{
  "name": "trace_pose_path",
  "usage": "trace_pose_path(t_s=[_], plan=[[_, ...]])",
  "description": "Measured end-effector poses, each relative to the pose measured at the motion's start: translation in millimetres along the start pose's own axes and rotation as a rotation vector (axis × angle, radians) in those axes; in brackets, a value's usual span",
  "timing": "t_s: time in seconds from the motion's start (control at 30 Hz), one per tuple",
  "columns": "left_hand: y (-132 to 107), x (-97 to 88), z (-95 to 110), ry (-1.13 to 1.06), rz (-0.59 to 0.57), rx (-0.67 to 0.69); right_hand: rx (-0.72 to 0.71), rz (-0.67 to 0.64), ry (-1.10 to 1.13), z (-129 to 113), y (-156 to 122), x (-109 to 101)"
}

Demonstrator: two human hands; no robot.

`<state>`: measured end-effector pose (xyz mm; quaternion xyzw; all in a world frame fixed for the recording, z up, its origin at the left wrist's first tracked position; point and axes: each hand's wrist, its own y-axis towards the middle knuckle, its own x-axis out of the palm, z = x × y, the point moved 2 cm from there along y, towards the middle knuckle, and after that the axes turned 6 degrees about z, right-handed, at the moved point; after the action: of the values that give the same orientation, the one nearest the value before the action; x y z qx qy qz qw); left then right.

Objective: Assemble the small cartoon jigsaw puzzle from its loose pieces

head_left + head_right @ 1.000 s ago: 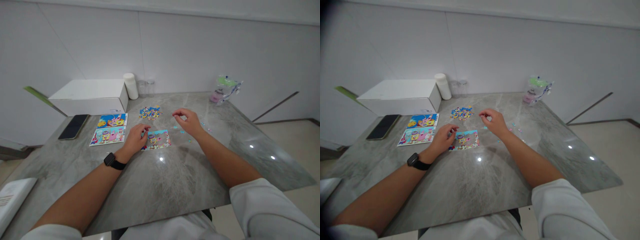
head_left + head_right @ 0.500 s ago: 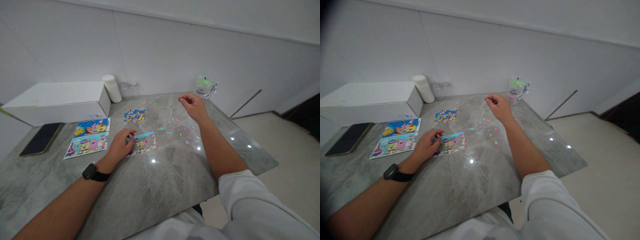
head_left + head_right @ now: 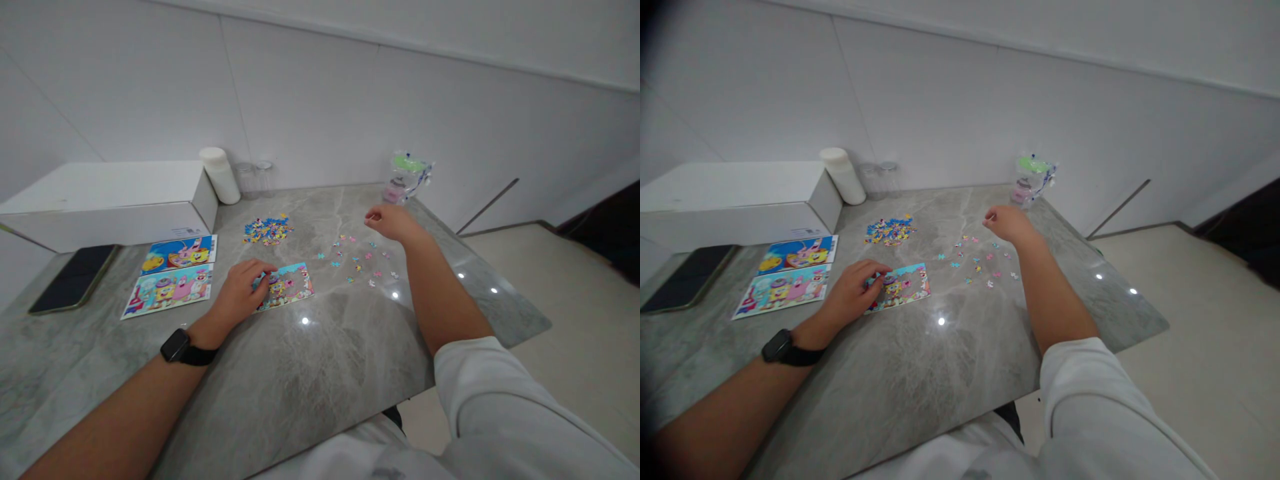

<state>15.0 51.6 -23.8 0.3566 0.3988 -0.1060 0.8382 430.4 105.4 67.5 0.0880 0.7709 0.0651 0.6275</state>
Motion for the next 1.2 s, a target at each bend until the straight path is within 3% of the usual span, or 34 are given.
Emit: trace_pose_path(t_s=[0.13,0.37,0.77,1.2], plan=[[-0.3,0.5,-1.1,-0.010,0.005,0.024,0.041,-0.279,-0.212,20.6,4.2,16.0],[-0.8,1.8,-3.0,-0.015,0.000,0.034,0.099,-0.477,-0.375,36.6,8.2,39.5],[0.7,-1.5,-3.6,0.021,0.075,-0.060,0.056,-0.496,-0.321,22.1,8.3,59.1],[1.0,-6.0,-10.2,-0.027,0.182,-0.198,0.036,-0.490,-0.265,25.9,13.1,66.6]])
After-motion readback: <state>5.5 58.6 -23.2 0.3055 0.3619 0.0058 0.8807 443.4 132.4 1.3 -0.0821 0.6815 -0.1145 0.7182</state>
